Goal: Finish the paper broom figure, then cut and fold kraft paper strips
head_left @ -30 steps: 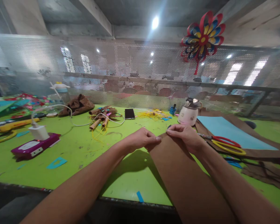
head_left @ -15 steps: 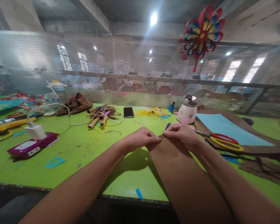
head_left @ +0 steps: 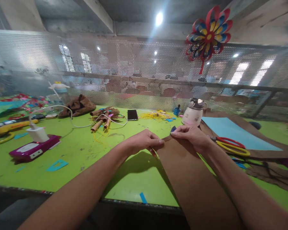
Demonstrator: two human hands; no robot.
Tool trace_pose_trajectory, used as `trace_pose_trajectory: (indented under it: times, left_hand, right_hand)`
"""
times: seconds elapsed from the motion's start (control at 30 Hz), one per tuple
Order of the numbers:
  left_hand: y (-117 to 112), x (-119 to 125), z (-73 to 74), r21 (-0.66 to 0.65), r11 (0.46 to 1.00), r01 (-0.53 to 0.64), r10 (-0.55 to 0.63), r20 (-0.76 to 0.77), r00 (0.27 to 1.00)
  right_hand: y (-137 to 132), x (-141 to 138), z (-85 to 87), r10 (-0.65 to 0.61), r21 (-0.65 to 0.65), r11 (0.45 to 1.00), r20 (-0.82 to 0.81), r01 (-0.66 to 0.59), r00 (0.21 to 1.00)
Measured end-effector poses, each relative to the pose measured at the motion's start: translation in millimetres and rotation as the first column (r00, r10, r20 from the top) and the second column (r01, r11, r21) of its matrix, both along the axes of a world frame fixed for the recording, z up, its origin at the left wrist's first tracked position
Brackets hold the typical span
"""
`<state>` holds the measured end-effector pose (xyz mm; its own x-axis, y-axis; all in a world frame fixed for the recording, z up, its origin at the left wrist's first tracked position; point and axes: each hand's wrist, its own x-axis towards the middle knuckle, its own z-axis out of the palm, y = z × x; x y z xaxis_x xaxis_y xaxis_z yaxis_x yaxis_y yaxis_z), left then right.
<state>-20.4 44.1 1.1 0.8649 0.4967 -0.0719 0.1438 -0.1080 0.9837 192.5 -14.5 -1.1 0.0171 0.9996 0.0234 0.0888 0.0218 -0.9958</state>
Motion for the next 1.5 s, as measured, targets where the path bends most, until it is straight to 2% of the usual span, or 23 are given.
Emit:
trace_pose_trajectory:
  times: [0.23, 0.33, 0.43, 0.6, 0.77, 1.0, 1.1, 1.33, 1.5]
  left_hand:
    - [0.5, 0.9, 0.5, -0.088, 0.992, -0.089, 0.087, -0.023, 0.996]
    - [-0.3, 1.6, 1.5, -0.156, 0.984, -0.088, 0.088, -0.003, 0.996]
    - [-0.9, 2.0, 0.8, -0.159, 0.986, -0.055, 0.053, -0.014, 0.998]
    - [-2.8, 1.3, 1.1, -0.080, 0.997, 0.008, -0.006, 0.025, 1.000]
    - [-6.1, 0.9, 4.9, 0.015, 1.000, 0.016, -0.015, -0.035, 0.999]
    - [-0.9, 3.6, -2.1, 0.089, 0.996, 0.020, -0.017, -0.032, 0.999]
    - [-1.9, 5.2, -2.5, 0.143, 0.989, 0.031, -0.020, -0.084, 0.996]
    - [-5.2, 7.1, -0.8, 0.312, 0.950, 0.033, 0.022, -0.173, 0.985]
    - [0.1, 7.6, -3.6, 0.344, 0.939, -0.017, 0.088, -0.190, 0.978]
  right_hand:
    - [4.8, 4.1, -4.7, 0.001, 0.040, 0.999, 0.034, -0.003, 0.999]
    - [4.4, 3.6, -4.4, 0.015, 0.039, 0.999, 0.034, -0.017, 0.999]
    - [3.0, 2.8, -3.8, 0.017, 0.029, 0.999, 0.026, -0.018, 1.000]
    - [2.4, 2.6, -3.8, 0.023, 0.035, 0.999, 0.063, -0.025, 0.998]
    - [3.5, 3.3, -5.0, 0.027, 0.047, 0.998, 0.105, -0.032, 0.994]
    - [1.8, 2.1, -4.1, 0.020, 0.061, 0.998, 0.106, -0.027, 0.994]
    - [2.5, 2.8, -6.0, 0.014, 0.046, 0.999, 0.102, -0.019, 0.995]
    - [5.0, 5.0, -8.6, 0.019, 0.043, 0.999, 0.121, -0.025, 0.993]
    - [6.9, 8.5, -8.2, 0.043, 0.065, 0.996, 0.193, -0.056, 0.980]
